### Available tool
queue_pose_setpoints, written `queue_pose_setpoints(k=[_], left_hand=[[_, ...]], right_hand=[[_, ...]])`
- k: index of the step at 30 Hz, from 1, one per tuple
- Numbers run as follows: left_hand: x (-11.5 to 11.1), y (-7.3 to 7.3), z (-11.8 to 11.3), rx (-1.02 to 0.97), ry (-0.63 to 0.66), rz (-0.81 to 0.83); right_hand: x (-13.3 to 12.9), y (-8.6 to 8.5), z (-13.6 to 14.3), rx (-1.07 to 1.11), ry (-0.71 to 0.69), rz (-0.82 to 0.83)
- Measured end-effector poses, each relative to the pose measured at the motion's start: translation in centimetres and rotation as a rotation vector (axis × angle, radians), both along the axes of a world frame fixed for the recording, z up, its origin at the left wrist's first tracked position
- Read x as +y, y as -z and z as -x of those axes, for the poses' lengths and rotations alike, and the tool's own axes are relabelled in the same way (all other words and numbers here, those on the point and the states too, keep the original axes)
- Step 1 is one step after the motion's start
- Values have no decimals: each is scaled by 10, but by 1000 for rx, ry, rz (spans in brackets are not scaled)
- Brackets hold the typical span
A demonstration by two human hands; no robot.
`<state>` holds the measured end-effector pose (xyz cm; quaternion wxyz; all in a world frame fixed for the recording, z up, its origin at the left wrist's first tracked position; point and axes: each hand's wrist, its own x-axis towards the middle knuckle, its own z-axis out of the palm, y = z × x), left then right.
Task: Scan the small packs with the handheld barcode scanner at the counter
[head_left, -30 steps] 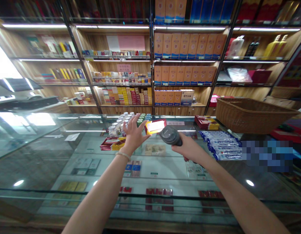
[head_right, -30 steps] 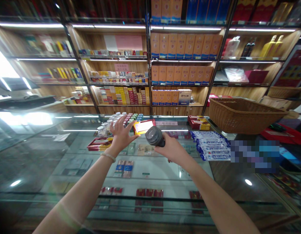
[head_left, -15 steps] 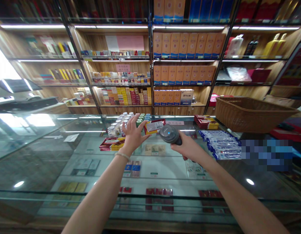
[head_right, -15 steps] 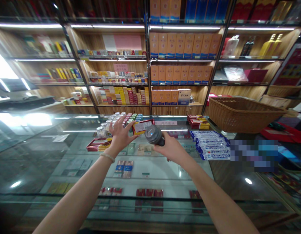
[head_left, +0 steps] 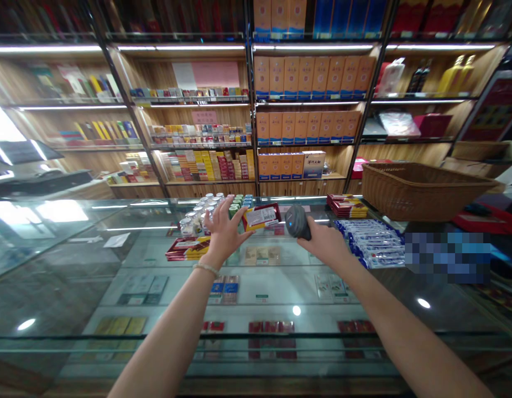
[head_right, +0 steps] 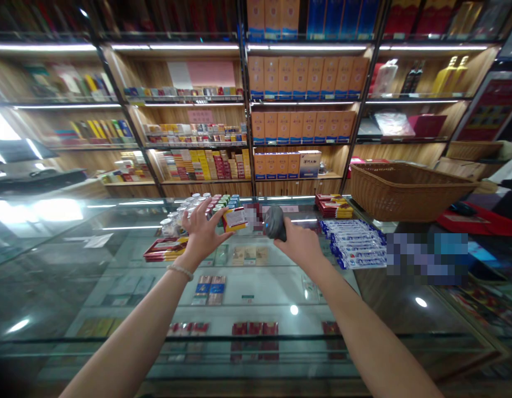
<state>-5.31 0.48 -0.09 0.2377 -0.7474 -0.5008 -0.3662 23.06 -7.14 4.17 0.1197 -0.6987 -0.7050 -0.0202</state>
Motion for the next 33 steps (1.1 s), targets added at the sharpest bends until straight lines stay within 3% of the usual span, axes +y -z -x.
queue_pose_setpoints(k=[4,10,18,33], left_hand=[[2,0,2,4,-5,-11],[3,1,2,-23,5,-4],[2,0,1,-5,-9,-11],[-2,-1,-3,14,-8,-10]], right_hand=[[2,10,3,-5,-38,-36],[14,35,1,-135,-149,-217],[23,59,5,-117,-199,-133],[14,58,7,-59,-308,6]])
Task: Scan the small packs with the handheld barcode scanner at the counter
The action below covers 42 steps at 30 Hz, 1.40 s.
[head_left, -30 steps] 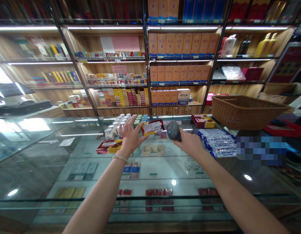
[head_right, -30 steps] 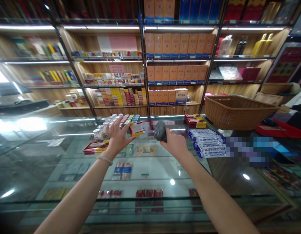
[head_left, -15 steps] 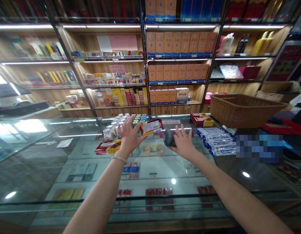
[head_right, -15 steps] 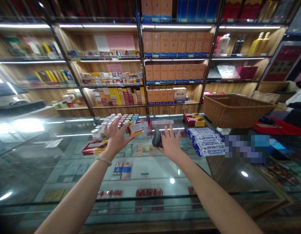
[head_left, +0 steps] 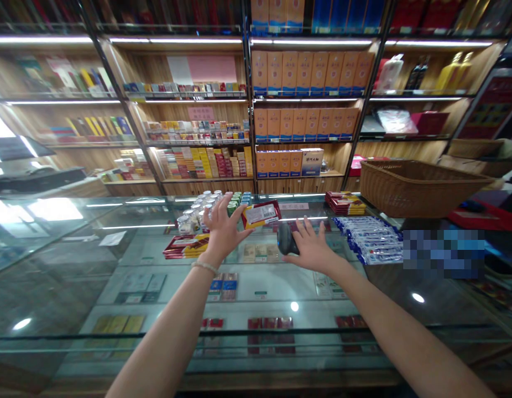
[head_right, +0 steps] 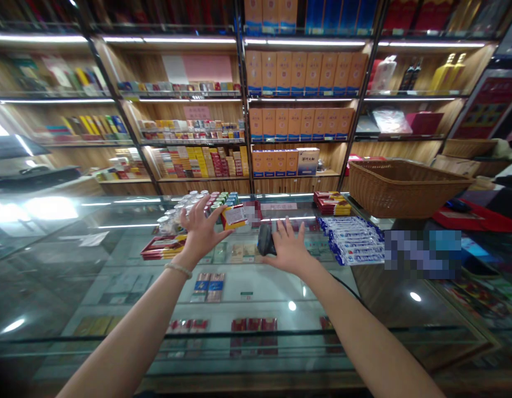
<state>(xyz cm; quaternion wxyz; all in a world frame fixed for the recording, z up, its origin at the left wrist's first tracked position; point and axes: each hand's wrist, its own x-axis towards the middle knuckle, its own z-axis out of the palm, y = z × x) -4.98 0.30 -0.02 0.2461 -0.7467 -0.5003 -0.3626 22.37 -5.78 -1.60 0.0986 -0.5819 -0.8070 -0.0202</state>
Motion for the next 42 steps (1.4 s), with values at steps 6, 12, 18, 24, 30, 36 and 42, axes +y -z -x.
queue_pose_setpoints(k=[6,12,18,24,30,36,42], left_hand=[[-4,-4,-3,7,31,19],[-11,-8,-10,42,114,17],[-16,-10,-19,88,234,39],[-20,-11,-25,103,270,72],[-21,-13,-25,81,250,86],[-23,-16,-26,104,234,84],[-32,-23,-35,130,223,83]], right_hand=[[6,-10,-11,141,32,-88],[23,-15,-30,408,105,-346],[20,-12,-29,327,12,-407],[22,-11,-37,296,-41,-447],[19,-16,-41,258,-111,-498],[4,-32,-34,234,-138,-522],[-10,-42,-22,192,-170,-551]])
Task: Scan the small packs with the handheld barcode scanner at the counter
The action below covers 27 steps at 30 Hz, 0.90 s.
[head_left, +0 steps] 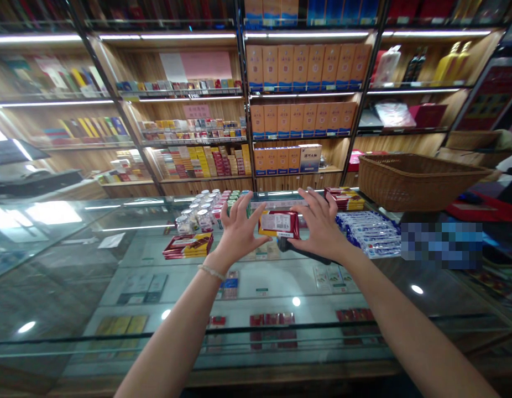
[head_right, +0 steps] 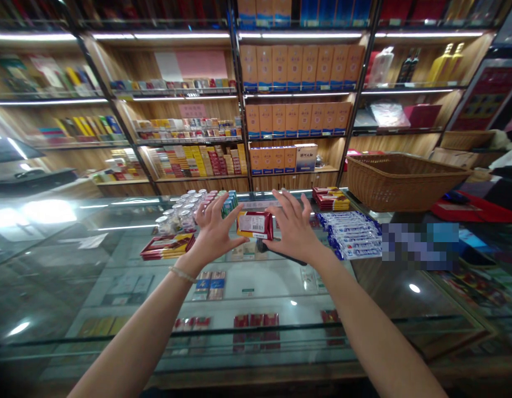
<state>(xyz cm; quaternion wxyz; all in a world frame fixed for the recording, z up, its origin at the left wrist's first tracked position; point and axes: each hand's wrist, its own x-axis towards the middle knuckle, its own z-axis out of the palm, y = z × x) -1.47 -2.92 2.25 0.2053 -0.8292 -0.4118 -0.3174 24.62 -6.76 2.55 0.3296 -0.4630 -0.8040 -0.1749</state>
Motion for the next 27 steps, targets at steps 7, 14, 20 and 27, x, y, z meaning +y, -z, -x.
queue_pose_setpoints(k=[7,14,20,27], left_hand=[[-10,-4,-13,59,63,-57],[-12,-3,-16,48,62,-81],[-11,-7,-10,-120,0,-88],[-18,-4,-19,-199,77,-39]], right_hand=[[-2,3,8,-23,-29,-45],[-1,5,8,20,-71,21],[7,8,-2,173,-55,153],[12,15,8,136,0,238]])
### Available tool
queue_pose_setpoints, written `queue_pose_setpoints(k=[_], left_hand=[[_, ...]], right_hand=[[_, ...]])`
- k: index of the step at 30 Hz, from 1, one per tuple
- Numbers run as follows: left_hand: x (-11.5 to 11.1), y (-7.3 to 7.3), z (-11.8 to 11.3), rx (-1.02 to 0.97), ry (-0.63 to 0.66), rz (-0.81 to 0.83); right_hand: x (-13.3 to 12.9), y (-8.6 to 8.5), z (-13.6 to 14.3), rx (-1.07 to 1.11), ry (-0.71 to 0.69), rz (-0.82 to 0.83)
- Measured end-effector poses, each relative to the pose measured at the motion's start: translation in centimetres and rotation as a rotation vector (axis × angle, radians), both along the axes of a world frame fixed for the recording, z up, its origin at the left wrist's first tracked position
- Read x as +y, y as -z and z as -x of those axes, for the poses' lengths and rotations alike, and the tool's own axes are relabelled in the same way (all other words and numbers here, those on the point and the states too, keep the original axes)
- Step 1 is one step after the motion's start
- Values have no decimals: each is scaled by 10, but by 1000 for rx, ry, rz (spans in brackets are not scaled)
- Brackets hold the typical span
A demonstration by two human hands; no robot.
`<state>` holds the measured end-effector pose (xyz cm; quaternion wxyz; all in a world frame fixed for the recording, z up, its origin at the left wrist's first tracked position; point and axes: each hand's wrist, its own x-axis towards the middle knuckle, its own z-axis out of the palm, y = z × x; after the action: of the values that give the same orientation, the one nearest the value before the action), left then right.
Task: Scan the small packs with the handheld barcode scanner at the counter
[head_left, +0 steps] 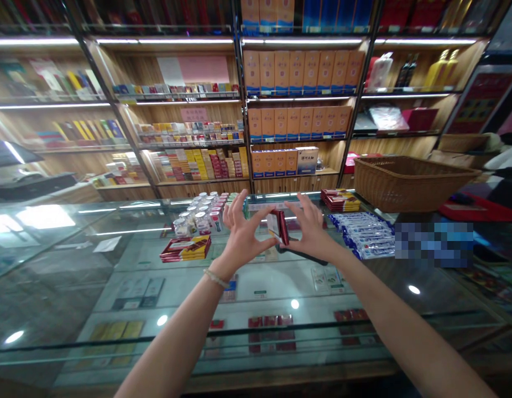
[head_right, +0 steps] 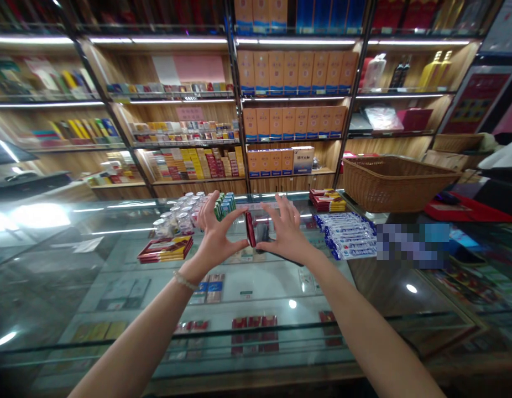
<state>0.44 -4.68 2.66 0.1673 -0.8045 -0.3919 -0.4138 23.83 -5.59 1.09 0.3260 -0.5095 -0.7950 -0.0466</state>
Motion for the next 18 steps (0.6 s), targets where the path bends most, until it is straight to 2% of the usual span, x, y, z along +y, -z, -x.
queue_pose_setpoints(k=[10,18], left_hand=[[-5,4,-12,55,76,68],[3,-1,5,69,36,56]], right_hand=[[1,6,9,1,-50,-7],[-1,-2,-2,41,-6,-94]])
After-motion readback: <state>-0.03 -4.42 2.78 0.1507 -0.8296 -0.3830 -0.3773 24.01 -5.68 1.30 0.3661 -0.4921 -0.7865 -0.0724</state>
